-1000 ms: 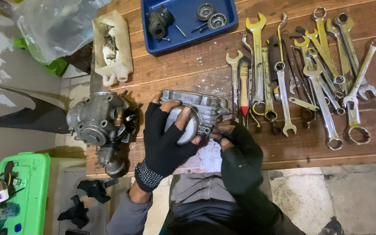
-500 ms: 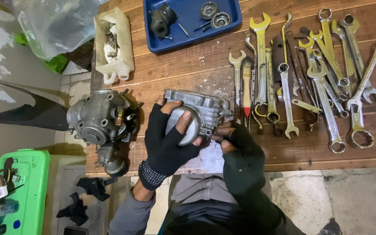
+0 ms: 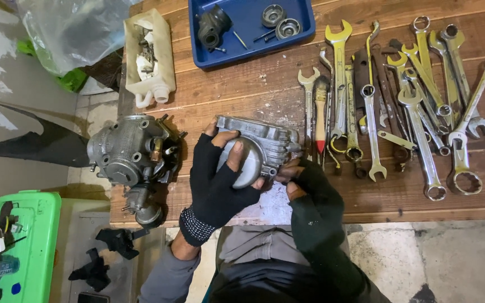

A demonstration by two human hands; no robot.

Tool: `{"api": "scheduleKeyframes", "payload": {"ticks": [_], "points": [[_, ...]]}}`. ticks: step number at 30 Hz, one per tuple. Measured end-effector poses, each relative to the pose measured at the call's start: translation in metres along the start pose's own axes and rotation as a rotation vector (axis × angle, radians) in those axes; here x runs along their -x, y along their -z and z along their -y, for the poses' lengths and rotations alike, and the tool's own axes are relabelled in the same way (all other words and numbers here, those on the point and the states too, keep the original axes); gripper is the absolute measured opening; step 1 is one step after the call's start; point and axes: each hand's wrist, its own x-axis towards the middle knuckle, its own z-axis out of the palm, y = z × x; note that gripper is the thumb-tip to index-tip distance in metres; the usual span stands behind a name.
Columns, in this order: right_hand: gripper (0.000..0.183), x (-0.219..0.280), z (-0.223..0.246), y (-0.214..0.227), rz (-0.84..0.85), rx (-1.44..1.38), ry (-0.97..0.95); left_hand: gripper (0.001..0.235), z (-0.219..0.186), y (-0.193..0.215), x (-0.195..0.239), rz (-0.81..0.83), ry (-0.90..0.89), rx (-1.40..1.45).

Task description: Tightening bolts and assembling components of a motorcycle throttle body on a workbench.

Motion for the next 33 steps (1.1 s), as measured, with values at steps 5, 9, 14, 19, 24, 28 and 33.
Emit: {"api": "scheduleKeyframes", "payload": {"ticks": [5,9,14,19,24,28,33], "points": [[0.027,-0.001,0.001,0.000,-0.011,-0.065,-0.007,0.066,0.000,0.001,-0.001,-0.002,0.009,-0.006],[0.025,-0.001,0.009,-0.002,-0.010,-0.068,0.025,0.059,-0.002,0.005,-0.006,0.063,0.034,-0.006],[0.029,-0.003,0.009,-0.001,0.024,-0.073,0.041,0.071,0.006,0.013,-0.002,0.157,0.057,0.020],[0.027,-0.002,0.009,-0.001,0.024,-0.078,0.046,0.086,0.010,0.020,-0.001,0.187,0.005,0.056],[0.027,-0.005,0.016,-0.001,0.014,-0.051,0.064,0.083,0.009,0.020,0.004,0.140,0.072,0.134],[0.027,-0.004,0.014,0.000,0.012,0.152,0.064,0.086,0.012,0.015,0.019,0.046,0.138,0.194],[0.035,-0.013,0.030,-0.008,0.005,0.511,0.501,0.084,0.002,0.017,0.021,-0.228,0.619,0.567]]}}
